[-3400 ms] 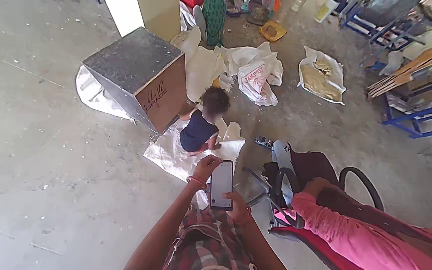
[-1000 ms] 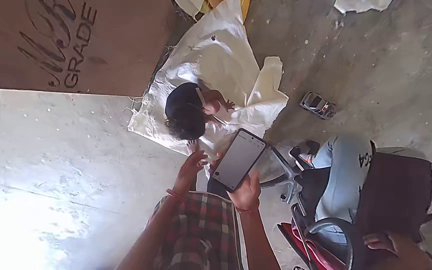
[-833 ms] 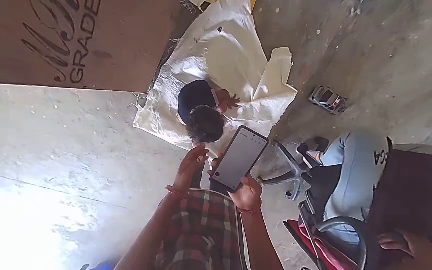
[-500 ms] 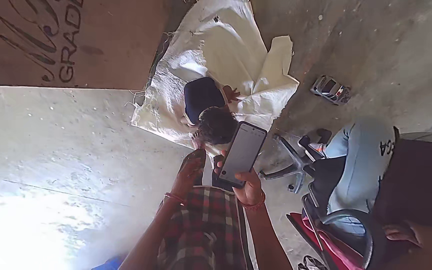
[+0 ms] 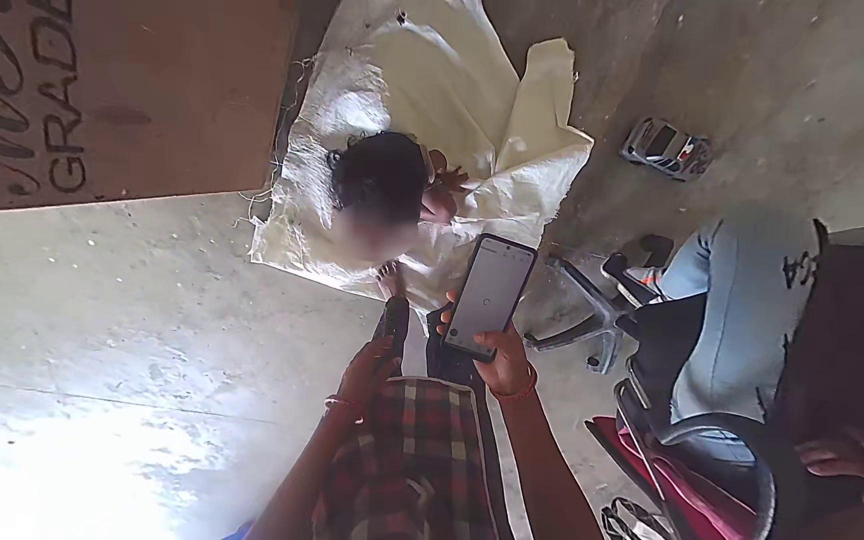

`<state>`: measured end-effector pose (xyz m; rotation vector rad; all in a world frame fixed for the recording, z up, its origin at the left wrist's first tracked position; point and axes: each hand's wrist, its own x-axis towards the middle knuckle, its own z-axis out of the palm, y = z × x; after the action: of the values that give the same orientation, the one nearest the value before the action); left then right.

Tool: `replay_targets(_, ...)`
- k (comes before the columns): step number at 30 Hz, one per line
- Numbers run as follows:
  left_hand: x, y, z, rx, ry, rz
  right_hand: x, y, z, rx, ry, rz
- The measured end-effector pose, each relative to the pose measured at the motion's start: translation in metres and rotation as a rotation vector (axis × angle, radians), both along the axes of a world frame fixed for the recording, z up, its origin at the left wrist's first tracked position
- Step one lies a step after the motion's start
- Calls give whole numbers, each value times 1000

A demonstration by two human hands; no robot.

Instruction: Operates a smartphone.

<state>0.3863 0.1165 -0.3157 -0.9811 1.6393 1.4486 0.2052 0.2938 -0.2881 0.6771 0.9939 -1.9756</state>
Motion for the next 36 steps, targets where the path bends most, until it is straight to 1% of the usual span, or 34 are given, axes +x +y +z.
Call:
replay_targets(2,-5,0,-4,-12,-17,-55,1,1,-5,5,3,5)
replay_targets(3,-5,0,-7,-32,-23,-115,1,2,-7,2,3,17)
replay_targets(6,-3,1,-17,-85,-84,-386,1,4,-13,-37,2,59)
replay_targets(8,7,6,-25,-84,-164,-497,2,2,-16,-83,7,73)
replay_targets(10,32,19,-38,-115,-208,-459,1,-2,-16,-117,5,80)
replay_targets(12,51,31,-39,-133,-276,-392,2,-6,-16,-130,5,86)
replay_targets(14,55,36,-37,-150,-315,-380,3,-9,-17,-158,7,79)
replay_targets(17,56,39,-39,-210,-282,-390,6,-12,-19,-183,19,62)
replay_targets(25,50,45,-43,-200,-298,-444,12,-18,-19,-198,14,48)
replay_targets(27,48,44,-44,-199,-260,-375,13,-18,-16,-211,14,47)
replay_targets(29,38,43,-41,-171,-165,-160,11,-18,-12,-209,16,40)
replay_targets(31,9,36,-20,-36,-72,174,8,-16,-6,-198,32,38)
replay_targets(33,-26,27,6,176,54,544,6,-12,-4,-204,63,42)
replay_targets(34,-41,22,24,270,114,661,6,-9,-1,-203,75,46)
replay_targets(35,-57,17,39,328,178,707,5,-7,0,-197,87,45)
replay_targets(36,-70,12,49,353,257,693,4,-6,0,-191,101,41)
